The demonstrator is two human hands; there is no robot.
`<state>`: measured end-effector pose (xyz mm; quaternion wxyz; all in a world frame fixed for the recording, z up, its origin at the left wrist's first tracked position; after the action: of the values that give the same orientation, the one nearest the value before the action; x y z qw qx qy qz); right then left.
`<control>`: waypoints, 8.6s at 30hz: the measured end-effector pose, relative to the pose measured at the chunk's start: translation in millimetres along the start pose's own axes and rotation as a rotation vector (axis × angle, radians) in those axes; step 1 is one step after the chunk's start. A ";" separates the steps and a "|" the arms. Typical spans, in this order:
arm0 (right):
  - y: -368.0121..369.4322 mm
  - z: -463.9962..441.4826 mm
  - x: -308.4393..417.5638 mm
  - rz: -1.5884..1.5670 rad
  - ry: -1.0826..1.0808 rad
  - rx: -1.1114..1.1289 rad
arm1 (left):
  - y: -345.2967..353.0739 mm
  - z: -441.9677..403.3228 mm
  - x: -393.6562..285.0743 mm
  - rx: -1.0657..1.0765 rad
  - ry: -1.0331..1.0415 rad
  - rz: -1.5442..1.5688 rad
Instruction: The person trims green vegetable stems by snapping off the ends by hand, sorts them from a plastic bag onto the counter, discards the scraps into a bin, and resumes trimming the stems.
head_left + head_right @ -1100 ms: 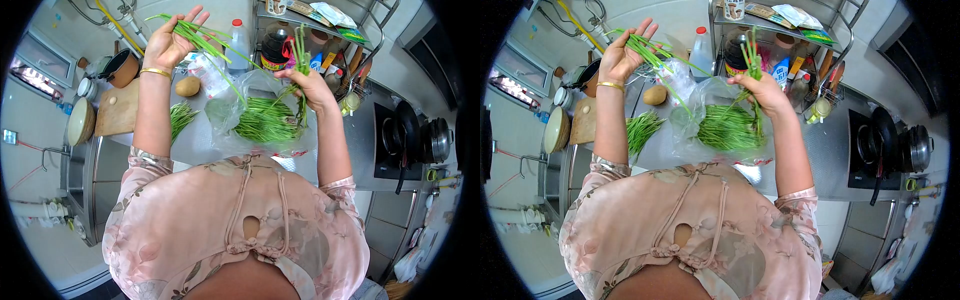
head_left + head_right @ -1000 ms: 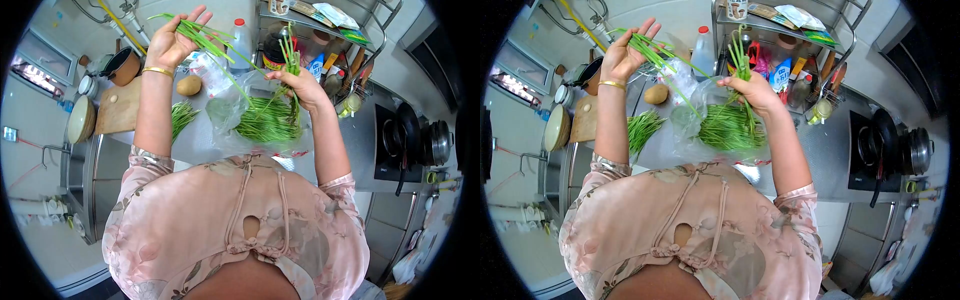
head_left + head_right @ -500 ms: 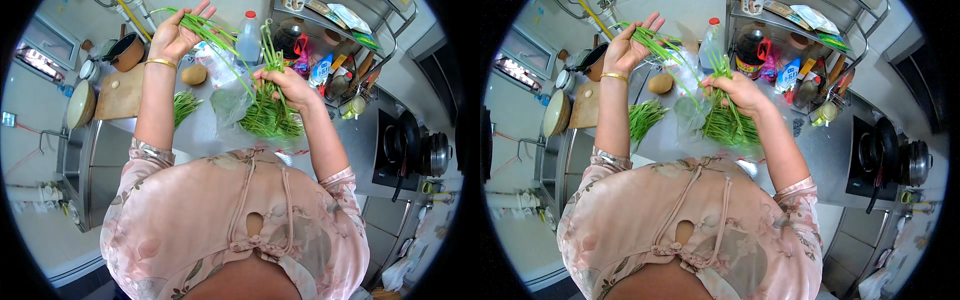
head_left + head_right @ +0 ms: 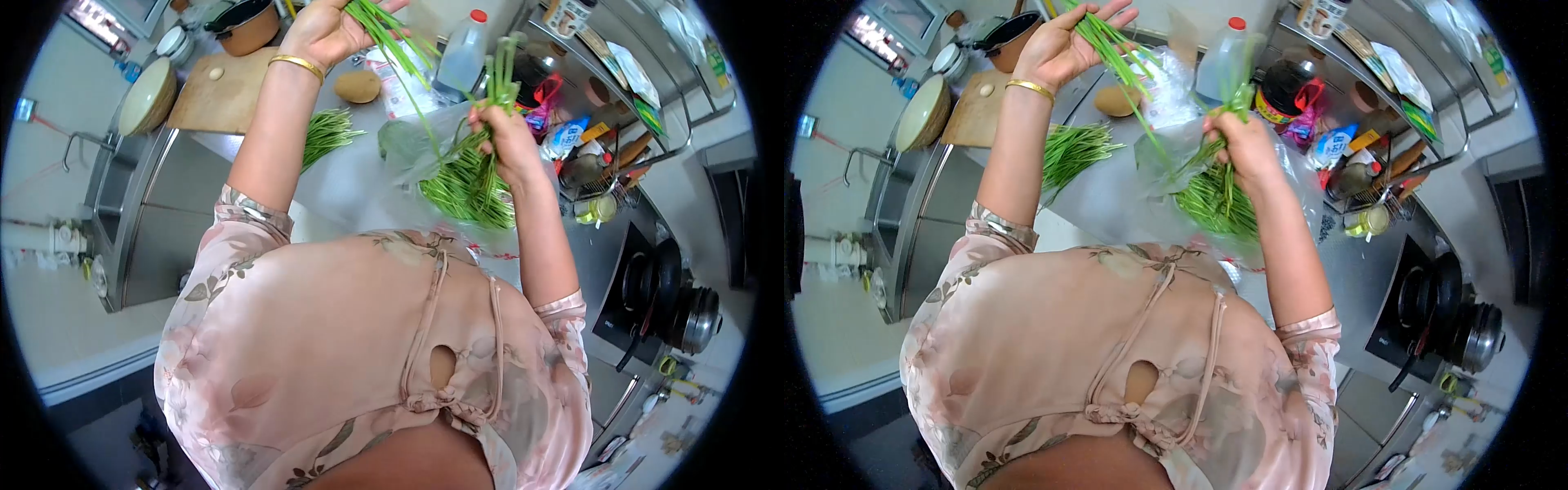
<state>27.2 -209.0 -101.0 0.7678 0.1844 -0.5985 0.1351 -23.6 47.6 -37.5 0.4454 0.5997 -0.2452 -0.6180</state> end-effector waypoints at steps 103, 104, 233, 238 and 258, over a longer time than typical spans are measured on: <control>-23.7 14.0 65.6 0.113 -0.299 0.001 | 77.0 -17.4 78.4 0.015 0.228 -0.674; -23.9 13.3 64.7 0.080 -0.327 -0.036 | 75.6 -18.2 78.6 0.008 0.237 -0.678; -133.9 20.9 -165.0 1.460 -0.214 -0.236 | -244.9 14.6 70.6 -0.703 0.490 -2.465; -137.4 24.8 -144.5 1.050 -0.048 -0.199 | -217.0 15.4 73.7 -0.722 0.715 -2.257; -77.0 57.9 -35.4 -0.092 0.301 -0.183 | 13.1 59.0 181.1 0.606 1.189 -1.439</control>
<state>1.2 -303.3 -132.1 0.8676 0.1186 -0.4777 0.0710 -55.8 -125.3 -111.7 -0.1595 0.9084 0.2948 -0.2502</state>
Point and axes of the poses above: each hand's wrist, its own z-axis away from the middle knuckle, its own y-axis out of the palm, x = y × z, the point moved 1 cm from there along -z, towards the middle knuckle, and after that the axes turned 14 degrees about -x, right-handed, at the moved point
